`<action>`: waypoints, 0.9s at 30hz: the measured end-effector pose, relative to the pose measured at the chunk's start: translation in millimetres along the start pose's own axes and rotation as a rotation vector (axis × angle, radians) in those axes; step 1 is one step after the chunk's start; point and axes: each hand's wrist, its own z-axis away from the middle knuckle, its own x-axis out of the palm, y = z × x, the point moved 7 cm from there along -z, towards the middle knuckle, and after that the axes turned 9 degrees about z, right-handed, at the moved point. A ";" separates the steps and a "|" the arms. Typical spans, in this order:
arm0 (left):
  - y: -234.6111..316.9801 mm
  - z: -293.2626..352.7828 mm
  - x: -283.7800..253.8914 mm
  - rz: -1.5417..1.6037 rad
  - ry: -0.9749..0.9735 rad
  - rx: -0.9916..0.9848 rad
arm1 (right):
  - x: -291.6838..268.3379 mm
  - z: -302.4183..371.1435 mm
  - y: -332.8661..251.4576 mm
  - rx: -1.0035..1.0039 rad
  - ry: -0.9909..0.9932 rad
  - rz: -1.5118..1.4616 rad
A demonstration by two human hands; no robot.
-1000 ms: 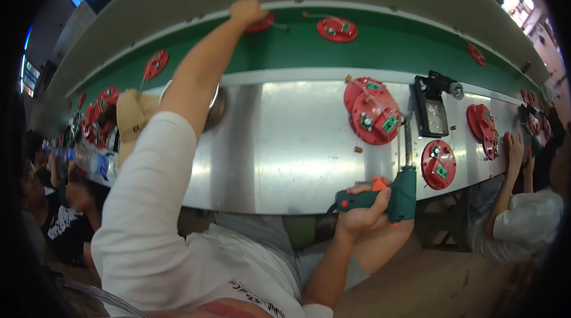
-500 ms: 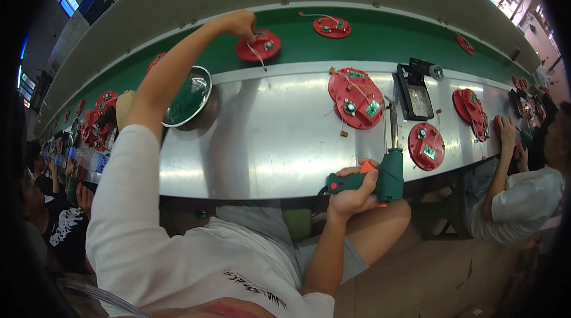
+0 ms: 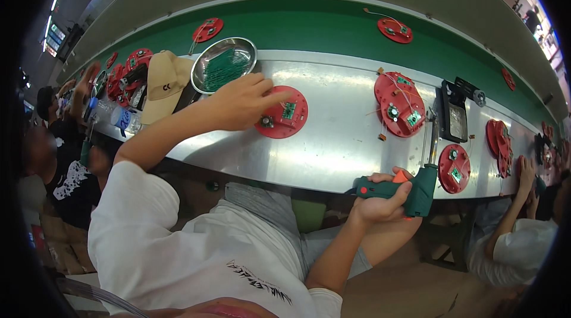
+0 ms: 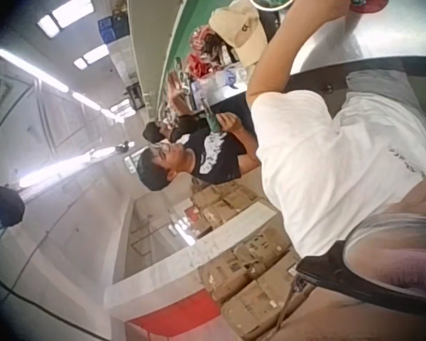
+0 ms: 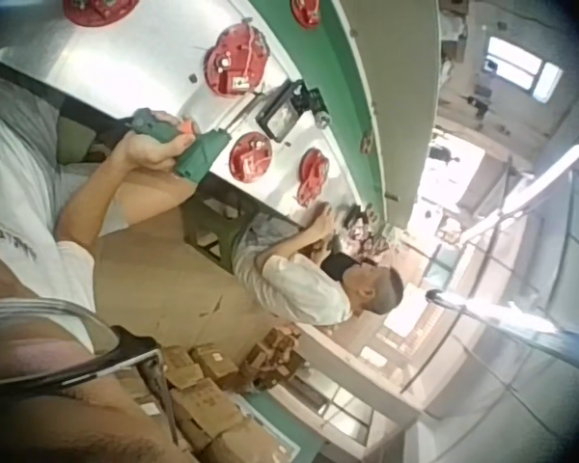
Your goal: Soldering components onto small circular circuit boards on a factory assembly line.
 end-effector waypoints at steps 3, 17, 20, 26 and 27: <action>-22.1 29.9 -17.9 0.060 0.240 -0.060 | -0.1 0.0 -3.5 -0.018 0.003 -0.006; -148.1 53.7 -14.3 0.029 0.454 -0.434 | 7.0 8.1 -6.9 0.035 -0.027 0.086; -148.5 47.8 -18.2 0.034 0.417 -0.502 | 5.8 6.4 -5.2 0.055 -0.057 0.089; -140.0 40.0 -2.6 0.020 0.305 -0.264 | 7.1 6.6 -8.1 0.045 -0.030 0.030; -139.9 39.7 3.4 0.000 0.264 -0.245 | 7.3 6.6 -8.2 0.045 -0.032 0.034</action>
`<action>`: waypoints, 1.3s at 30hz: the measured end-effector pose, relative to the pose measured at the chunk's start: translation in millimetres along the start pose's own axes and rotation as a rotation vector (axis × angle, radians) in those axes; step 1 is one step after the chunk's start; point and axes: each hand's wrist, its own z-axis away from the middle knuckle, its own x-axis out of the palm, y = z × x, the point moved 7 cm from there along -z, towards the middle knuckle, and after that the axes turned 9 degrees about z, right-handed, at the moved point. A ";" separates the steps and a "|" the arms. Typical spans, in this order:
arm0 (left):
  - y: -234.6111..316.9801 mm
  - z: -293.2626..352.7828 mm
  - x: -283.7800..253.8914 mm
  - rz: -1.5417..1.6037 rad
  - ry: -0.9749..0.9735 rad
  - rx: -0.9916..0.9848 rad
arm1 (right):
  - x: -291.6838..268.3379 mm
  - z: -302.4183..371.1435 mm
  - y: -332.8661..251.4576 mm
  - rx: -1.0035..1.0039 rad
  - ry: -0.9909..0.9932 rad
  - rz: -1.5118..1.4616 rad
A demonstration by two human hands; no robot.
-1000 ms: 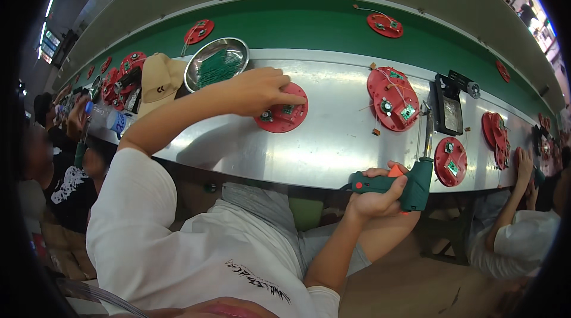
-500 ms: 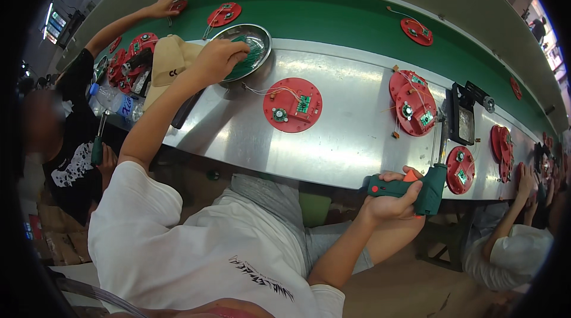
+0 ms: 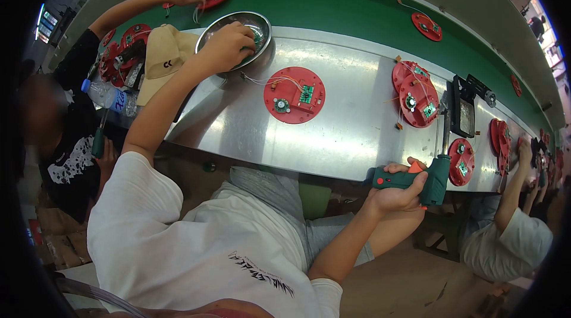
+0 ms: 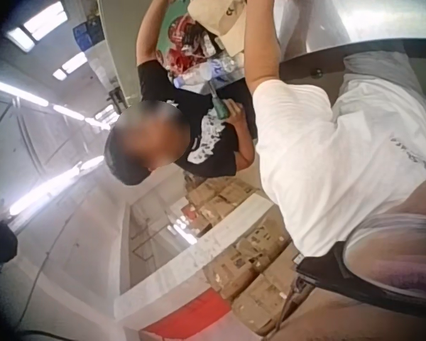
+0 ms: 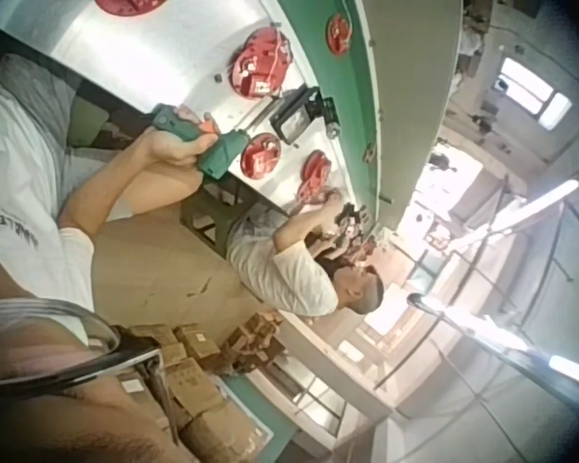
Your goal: Soldering components onto small circular circuit boards on a factory assembly line.
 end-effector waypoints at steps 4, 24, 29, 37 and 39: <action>-2.1 1.1 6.0 -0.003 -0.015 -0.044 | -2.7 -2.5 1.7 -0.009 -0.024 0.016; 123.2 38.6 27.4 0.518 0.320 -0.049 | 42.6 71.2 -14.6 -0.182 -0.853 0.390; 129.0 33.1 31.8 0.493 0.358 0.001 | 47.4 73.1 -12.2 -0.253 -0.869 0.427; 132.8 32.9 30.1 0.380 0.436 0.036 | 57.1 75.1 -9.8 -0.211 -0.872 0.446; 133.0 32.8 30.2 0.368 0.436 0.042 | 63.5 77.6 -15.1 -0.208 -0.861 0.440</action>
